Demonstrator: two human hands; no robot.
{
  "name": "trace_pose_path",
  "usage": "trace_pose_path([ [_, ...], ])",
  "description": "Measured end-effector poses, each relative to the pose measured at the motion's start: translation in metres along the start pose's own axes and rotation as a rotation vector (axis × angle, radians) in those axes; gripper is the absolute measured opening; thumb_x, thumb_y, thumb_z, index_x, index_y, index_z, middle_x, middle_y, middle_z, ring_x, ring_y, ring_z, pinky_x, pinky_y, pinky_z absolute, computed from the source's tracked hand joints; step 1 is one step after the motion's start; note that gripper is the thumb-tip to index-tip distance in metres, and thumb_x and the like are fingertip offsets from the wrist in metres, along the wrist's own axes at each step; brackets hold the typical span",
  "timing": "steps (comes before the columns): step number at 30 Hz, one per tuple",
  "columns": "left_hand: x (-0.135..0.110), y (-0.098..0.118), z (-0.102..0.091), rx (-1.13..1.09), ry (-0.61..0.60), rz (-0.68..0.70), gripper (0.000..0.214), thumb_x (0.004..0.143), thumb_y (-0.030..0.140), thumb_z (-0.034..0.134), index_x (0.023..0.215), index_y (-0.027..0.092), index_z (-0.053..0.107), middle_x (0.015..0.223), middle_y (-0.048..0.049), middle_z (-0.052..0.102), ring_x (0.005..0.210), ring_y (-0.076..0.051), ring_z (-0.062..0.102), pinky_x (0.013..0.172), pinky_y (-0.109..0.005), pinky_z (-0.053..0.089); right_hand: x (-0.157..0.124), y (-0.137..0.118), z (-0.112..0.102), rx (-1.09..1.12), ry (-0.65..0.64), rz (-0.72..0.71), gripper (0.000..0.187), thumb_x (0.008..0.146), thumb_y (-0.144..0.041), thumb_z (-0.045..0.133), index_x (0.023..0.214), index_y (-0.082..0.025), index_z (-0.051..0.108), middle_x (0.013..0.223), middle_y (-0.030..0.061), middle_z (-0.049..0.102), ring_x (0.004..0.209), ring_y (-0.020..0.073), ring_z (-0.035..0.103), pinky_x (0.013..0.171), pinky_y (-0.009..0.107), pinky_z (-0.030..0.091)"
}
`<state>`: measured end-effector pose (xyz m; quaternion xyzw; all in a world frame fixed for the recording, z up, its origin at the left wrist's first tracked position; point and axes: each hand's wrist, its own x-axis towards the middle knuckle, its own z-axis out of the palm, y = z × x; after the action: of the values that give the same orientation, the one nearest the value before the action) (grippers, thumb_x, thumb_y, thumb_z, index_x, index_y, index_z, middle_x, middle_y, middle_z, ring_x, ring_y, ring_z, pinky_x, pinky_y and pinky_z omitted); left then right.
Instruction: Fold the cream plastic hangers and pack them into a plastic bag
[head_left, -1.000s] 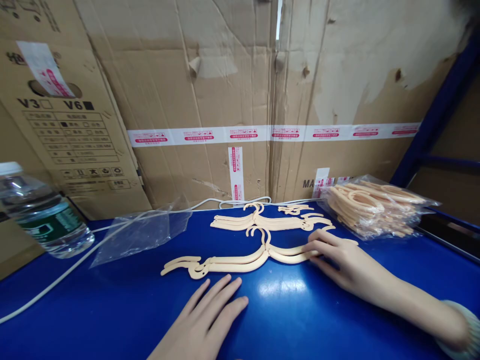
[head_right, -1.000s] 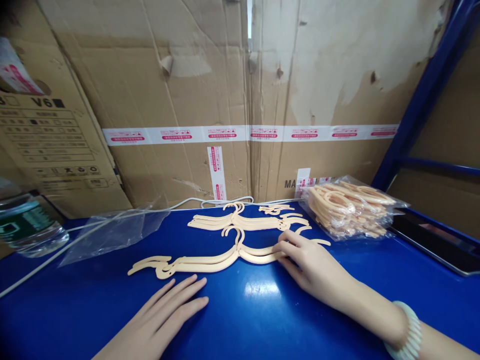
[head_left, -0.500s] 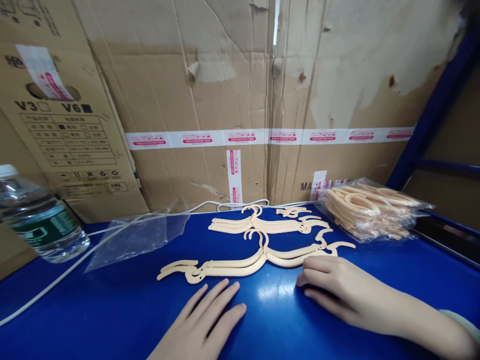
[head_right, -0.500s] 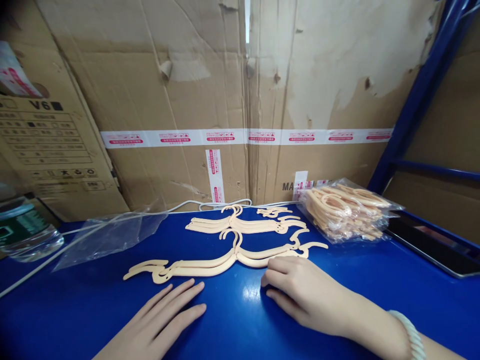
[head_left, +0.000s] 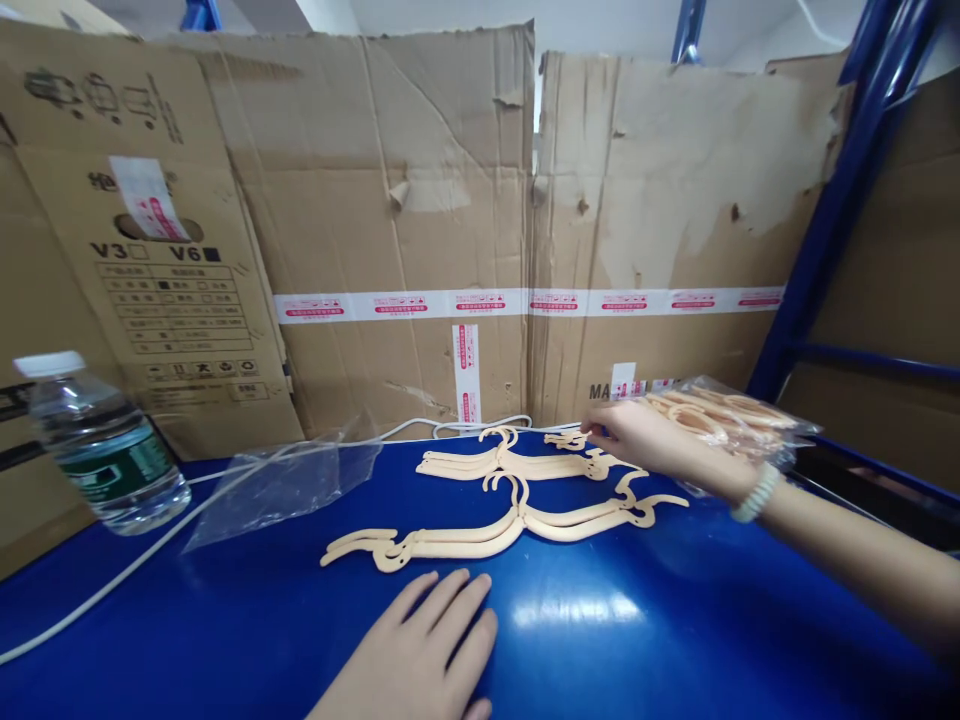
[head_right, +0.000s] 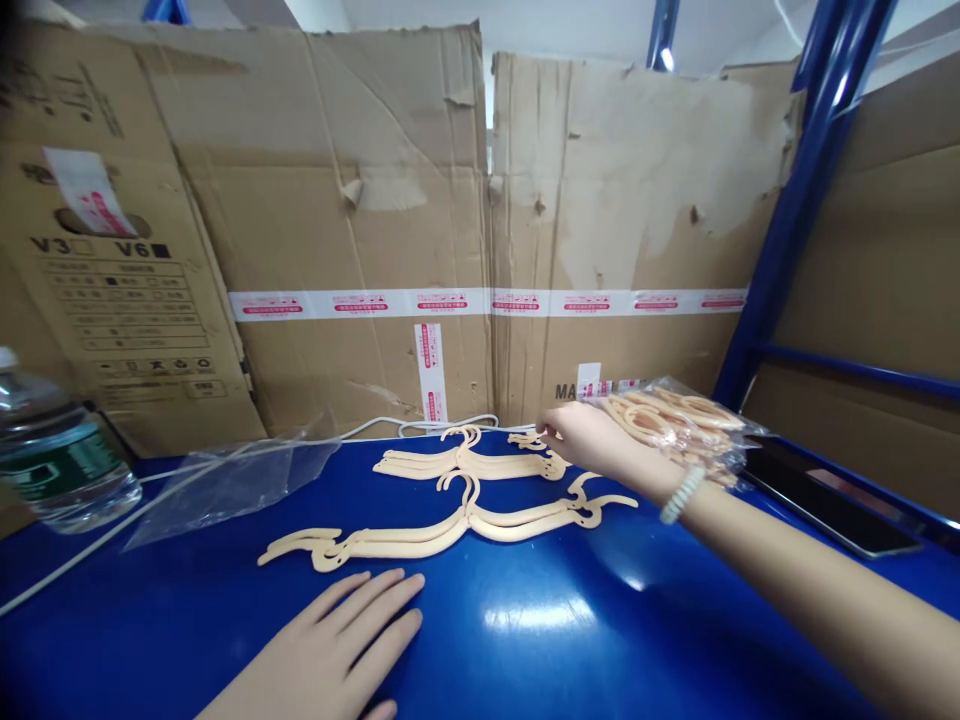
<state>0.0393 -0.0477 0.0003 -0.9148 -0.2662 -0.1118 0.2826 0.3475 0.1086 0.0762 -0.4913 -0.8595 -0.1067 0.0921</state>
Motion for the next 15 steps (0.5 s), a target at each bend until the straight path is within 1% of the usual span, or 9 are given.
trace_pose_path([
  [2,0.008,0.008,-0.001,-0.024,0.066,-0.001,0.028,0.099,0.032,0.046,0.107,0.015,0.068,0.115,-0.0104,0.074,0.094,-0.027,0.072,0.08,-0.036,0.053,0.015,-0.002,0.004,-0.052,-0.089,0.025,0.012,0.094,-0.018,0.059,0.086,-0.014,0.067,0.081,0.0038,0.069,0.073,0.0165,0.064,0.069,0.029,0.051],
  [4,0.013,0.014,0.004,-0.065,0.129,-0.018,0.028,0.101,0.027,0.041,0.103,0.016,0.067,0.114,-0.0087,0.075,0.093,-0.025,0.072,0.083,-0.036,0.052,0.027,-0.006,0.011,-0.094,-0.17,0.056,0.014,0.095,-0.026,0.061,0.092,-0.014,0.066,0.087,0.0027,0.068,0.075,0.0156,0.065,0.071,0.032,0.054],
  [6,0.013,0.017,0.009,-0.128,0.157,-0.04,0.027,0.102,0.023,0.039,0.104,0.017,0.065,0.113,-0.0082,0.075,0.095,-0.025,0.071,0.084,-0.036,0.051,0.035,-0.009,0.018,-0.123,-0.222,0.089,0.018,0.096,-0.032,0.061,0.1,-0.014,0.065,0.096,0.004,0.067,0.081,0.0166,0.066,0.074,0.035,0.056],
  [10,0.009,0.012,0.016,-0.27,0.151,-0.055,0.021,0.099,0.021,0.045,0.109,0.017,0.063,0.115,-0.009,0.073,0.1,-0.025,0.068,0.083,-0.033,0.053,0.041,-0.013,0.028,-0.141,-0.259,0.127,0.022,0.096,-0.032,0.061,0.11,-0.014,0.063,0.108,0.007,0.065,0.092,0.0199,0.065,0.08,0.038,0.056],
  [15,0.008,0.007,0.016,-0.392,0.152,-0.073,0.019,0.094,0.019,0.053,0.11,0.018,0.062,0.116,-0.0095,0.071,0.103,-0.026,0.066,0.085,-0.033,0.054,0.045,-0.008,0.03,-0.119,-0.256,0.148,0.025,0.096,-0.032,0.062,0.113,-0.014,0.062,0.112,0.0085,0.064,0.094,0.0209,0.065,0.081,0.039,0.056],
])
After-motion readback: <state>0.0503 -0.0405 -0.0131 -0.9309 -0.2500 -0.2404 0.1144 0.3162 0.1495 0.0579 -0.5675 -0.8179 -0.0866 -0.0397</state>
